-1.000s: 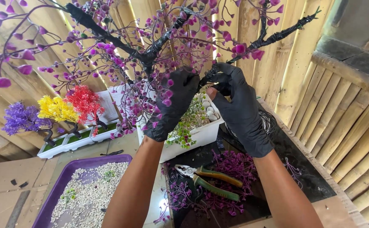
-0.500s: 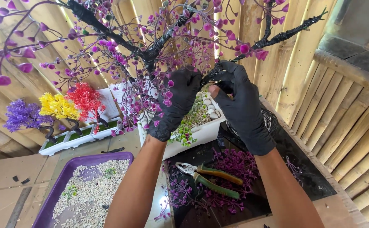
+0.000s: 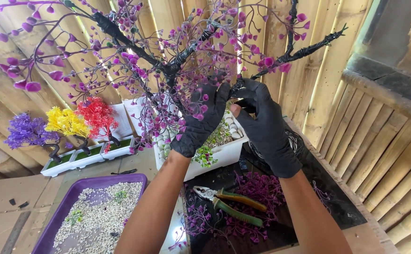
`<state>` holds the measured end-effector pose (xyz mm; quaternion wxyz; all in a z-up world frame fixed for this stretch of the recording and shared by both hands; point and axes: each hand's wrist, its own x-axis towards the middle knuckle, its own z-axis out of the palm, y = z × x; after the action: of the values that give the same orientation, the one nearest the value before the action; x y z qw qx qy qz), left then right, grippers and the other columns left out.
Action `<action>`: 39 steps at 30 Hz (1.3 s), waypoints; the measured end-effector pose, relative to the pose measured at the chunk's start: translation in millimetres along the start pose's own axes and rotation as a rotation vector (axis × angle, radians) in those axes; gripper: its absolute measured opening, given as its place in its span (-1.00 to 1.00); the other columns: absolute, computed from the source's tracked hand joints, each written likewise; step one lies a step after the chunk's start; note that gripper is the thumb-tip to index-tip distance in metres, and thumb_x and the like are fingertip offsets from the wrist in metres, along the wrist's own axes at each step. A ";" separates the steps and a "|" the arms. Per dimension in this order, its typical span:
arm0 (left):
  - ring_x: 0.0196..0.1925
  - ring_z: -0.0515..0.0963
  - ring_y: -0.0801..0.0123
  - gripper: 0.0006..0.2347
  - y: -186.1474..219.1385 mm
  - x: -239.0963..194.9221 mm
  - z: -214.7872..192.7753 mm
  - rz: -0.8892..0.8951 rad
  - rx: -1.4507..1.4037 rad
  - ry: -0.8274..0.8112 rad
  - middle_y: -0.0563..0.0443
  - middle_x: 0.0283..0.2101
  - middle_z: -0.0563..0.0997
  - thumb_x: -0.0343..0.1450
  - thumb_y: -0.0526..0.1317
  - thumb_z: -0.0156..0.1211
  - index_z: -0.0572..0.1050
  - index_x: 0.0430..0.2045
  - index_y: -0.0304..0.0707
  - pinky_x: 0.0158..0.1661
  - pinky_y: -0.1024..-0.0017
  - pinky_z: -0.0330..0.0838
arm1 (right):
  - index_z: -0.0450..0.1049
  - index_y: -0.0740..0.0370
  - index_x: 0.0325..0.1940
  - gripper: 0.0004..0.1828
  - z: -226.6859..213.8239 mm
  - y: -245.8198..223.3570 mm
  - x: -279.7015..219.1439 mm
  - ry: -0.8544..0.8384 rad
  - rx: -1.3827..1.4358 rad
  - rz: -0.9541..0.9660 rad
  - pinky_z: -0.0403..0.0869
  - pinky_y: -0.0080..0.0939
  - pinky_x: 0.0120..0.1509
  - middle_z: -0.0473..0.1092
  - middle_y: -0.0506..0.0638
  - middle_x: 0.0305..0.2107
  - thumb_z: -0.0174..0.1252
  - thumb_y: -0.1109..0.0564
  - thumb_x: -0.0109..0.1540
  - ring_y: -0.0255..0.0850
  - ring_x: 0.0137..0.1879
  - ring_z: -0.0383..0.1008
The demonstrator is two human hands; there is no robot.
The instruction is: Attaching artificial purple flowers to a wire frame to complete a bonsai tree arrangement.
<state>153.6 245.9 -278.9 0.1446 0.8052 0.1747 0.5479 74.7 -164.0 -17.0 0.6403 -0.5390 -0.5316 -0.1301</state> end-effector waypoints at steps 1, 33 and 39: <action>0.11 0.42 0.55 -0.71 19.5 -4.6 -24.7 0.104 0.026 0.109 0.06 0.04 0.53 0.56 -0.04 0.11 0.48 0.03 -0.26 0.23 0.69 0.25 | 0.31 0.16 0.33 -0.43 -0.4 -0.4 0.6 -0.003 0.008 -0.003 0.64 0.20 0.03 0.51 0.20 0.04 0.36 0.07 0.30 0.23 0.07 0.57; -0.36 0.65 -0.02 -0.79 371.3 -39.9 -464.1 0.442 -0.073 -0.421 -0.23 -0.24 0.64 0.56 -0.29 0.06 0.39 0.04 -0.40 -0.39 0.06 0.54 | 0.40 0.24 0.29 -0.44 -45.1 -108.7 3.4 -0.354 -0.324 0.198 0.54 -0.05 0.10 0.53 0.09 0.07 0.18 -0.09 0.29 -0.06 0.09 0.58; -0.48 0.60 0.11 -0.79 304.5 -68.4 -499.0 0.067 0.120 -0.863 -0.04 -0.43 0.64 0.52 -0.10 0.06 0.55 -0.40 -0.19 -0.40 0.12 0.43 | 0.59 0.12 0.16 -0.55 -66.6 -132.9 -3.0 -0.493 -0.563 0.106 0.49 -0.08 0.06 0.60 -0.04 -0.05 0.23 -0.08 0.24 -0.17 -0.05 0.60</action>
<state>-297.7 -36.7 -28.1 0.1396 0.9726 0.1036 0.1546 11.2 -271.6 63.6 0.3256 -0.7359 -0.5845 -0.1039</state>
